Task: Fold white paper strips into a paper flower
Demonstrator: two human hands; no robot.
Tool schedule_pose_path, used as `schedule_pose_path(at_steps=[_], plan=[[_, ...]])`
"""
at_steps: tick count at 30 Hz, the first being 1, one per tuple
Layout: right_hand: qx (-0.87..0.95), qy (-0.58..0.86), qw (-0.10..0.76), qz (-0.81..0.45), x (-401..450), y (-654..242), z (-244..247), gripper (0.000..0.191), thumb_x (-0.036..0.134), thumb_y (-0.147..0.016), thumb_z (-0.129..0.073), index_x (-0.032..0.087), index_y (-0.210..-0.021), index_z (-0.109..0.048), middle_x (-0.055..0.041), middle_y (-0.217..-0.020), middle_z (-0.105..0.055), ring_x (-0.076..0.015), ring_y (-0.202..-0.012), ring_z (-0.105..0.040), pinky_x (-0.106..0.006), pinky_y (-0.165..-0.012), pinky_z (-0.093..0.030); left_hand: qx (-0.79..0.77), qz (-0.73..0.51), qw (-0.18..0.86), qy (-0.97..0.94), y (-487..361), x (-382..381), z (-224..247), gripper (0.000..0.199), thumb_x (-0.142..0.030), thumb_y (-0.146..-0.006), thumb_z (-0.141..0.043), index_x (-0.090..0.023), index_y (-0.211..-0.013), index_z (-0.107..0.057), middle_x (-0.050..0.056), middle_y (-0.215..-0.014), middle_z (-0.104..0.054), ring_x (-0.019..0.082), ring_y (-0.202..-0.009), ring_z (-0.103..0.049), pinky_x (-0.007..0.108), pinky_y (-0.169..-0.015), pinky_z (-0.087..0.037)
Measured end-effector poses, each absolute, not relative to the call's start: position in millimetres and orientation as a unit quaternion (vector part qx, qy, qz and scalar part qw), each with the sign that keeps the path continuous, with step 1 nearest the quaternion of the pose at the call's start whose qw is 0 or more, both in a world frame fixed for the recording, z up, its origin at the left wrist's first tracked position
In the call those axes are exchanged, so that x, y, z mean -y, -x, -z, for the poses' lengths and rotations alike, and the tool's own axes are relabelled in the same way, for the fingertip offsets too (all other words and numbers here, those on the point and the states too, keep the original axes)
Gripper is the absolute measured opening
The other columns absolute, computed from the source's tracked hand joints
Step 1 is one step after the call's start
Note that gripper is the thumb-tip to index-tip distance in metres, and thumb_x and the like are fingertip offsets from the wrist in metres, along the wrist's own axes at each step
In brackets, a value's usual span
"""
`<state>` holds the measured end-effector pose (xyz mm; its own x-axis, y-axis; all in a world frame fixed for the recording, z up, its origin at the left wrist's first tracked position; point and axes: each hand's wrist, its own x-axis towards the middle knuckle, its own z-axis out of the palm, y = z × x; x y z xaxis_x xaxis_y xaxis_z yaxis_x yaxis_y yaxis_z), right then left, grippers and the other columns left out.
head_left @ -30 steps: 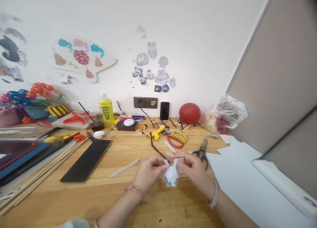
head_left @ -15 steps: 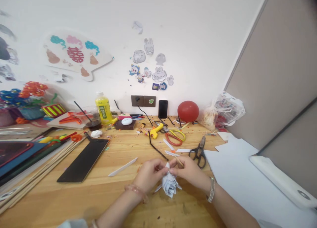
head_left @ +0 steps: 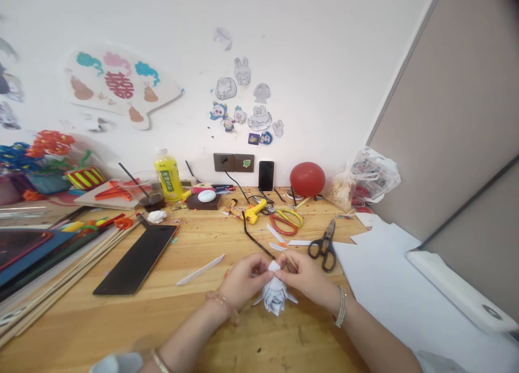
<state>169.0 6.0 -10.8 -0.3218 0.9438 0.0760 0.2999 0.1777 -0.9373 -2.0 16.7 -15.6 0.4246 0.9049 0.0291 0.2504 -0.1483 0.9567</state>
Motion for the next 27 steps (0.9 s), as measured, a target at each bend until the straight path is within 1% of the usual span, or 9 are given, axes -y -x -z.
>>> schedule_pose_path(at_steps=[3, 7, 13, 17, 21, 24, 27], plan=[[0.71, 0.449, 0.342, -0.422, -7.5, -172.5, 10.5, 0.012, 0.028, -0.073, -0.061, 0.017, -0.075, -0.056, 0.002, -0.069, -0.052, -0.0115, -0.062, -0.045, -0.02, -0.056, -0.034, -0.423, -0.328, 0.461, -0.707, 1.2, -14.2, 12.6, 0.015, -0.031, -0.071, -0.055, -0.016, -0.068, -0.055, -0.001, -0.064, -0.057, 0.013, -0.061, -0.052, 0.023, -0.058, -0.042], [0.733, 0.456, 0.314, -0.395, -9.6, -176.9, 9.4, 0.01, 0.025, -0.071, -0.063, 0.017, -0.076, -0.059, 0.0032, -0.067, -0.05, -0.0118, -0.063, -0.043, -0.02, -0.055, -0.032, -0.422, -0.318, 0.44, -0.726, 2.0, -12.6, 8.1, 0.011, -0.026, -0.073, -0.052, -0.017, -0.07, -0.056, -0.001, -0.065, -0.058, 0.012, -0.062, -0.053, 0.021, -0.058, -0.042], [0.743, 0.47, 0.32, -0.353, -5.2, -171.2, 1.6, 0.004, 0.019, -0.07, -0.061, 0.017, -0.07, -0.057, 0.0038, -0.064, -0.049, -0.0117, -0.062, -0.044, -0.02, -0.055, -0.031, -0.398, -0.292, 0.489, -0.719, 7.6, -19.0, 6.8, 0.006, -0.021, -0.068, -0.056, -0.016, -0.071, -0.058, 0.0, -0.066, -0.06, 0.012, -0.063, -0.055, 0.022, -0.061, -0.045], [0.753, 0.472, 0.311, -0.337, -1.4, -167.2, -2.4, 0.002, 0.017, -0.071, -0.059, 0.018, -0.07, -0.057, 0.0039, -0.064, -0.051, -0.0116, -0.061, -0.044, -0.021, -0.056, -0.031, -0.421, -0.288, 0.46, -0.727, 8.1, -18.2, 6.0, 0.006, -0.021, -0.067, -0.056, -0.015, -0.065, -0.056, -0.001, -0.063, -0.059, 0.013, -0.06, -0.055, 0.023, -0.059, -0.045], [0.765, 0.469, 0.288, -0.334, -2.8, -169.2, -1.3, 0.002, 0.02, -0.072, -0.059, 0.018, -0.072, -0.06, 0.0037, -0.065, -0.052, -0.012, -0.061, -0.045, -0.021, -0.056, -0.031, -0.425, -0.286, 0.395, -0.763, 6.6, -13.5, 3.0, 0.008, -0.019, -0.068, -0.054, -0.016, -0.062, -0.058, 0.0, -0.064, -0.062, 0.013, -0.063, -0.057, 0.022, -0.061, -0.044], [0.766, 0.464, 0.269, -0.354, -6.3, -173.5, 1.4, 0.009, 0.026, -0.072, -0.062, 0.018, -0.075, -0.062, 0.0033, -0.065, -0.054, -0.0128, -0.063, -0.046, -0.021, -0.056, -0.031, -0.43, -0.278, 0.353, -0.783, 4.5, -10.7, 1.4, 0.01, -0.019, -0.069, -0.053, -0.016, -0.061, -0.059, 0.0, -0.064, -0.063, 0.013, -0.062, -0.057, 0.022, -0.059, -0.043], [0.765, 0.46, 0.274, -0.357, -8.9, -176.6, 3.0, 0.013, 0.03, -0.073, -0.063, 0.018, -0.075, -0.062, 0.0019, -0.067, -0.056, -0.0141, -0.065, -0.047, -0.022, -0.056, -0.032, -0.438, -0.294, 0.376, -0.762, 1.4, -8.8, 2.0, 0.01, -0.021, -0.069, -0.055, -0.016, -0.061, -0.059, 0.001, -0.063, -0.064, 0.014, -0.062, -0.058, 0.022, -0.059, -0.044]])
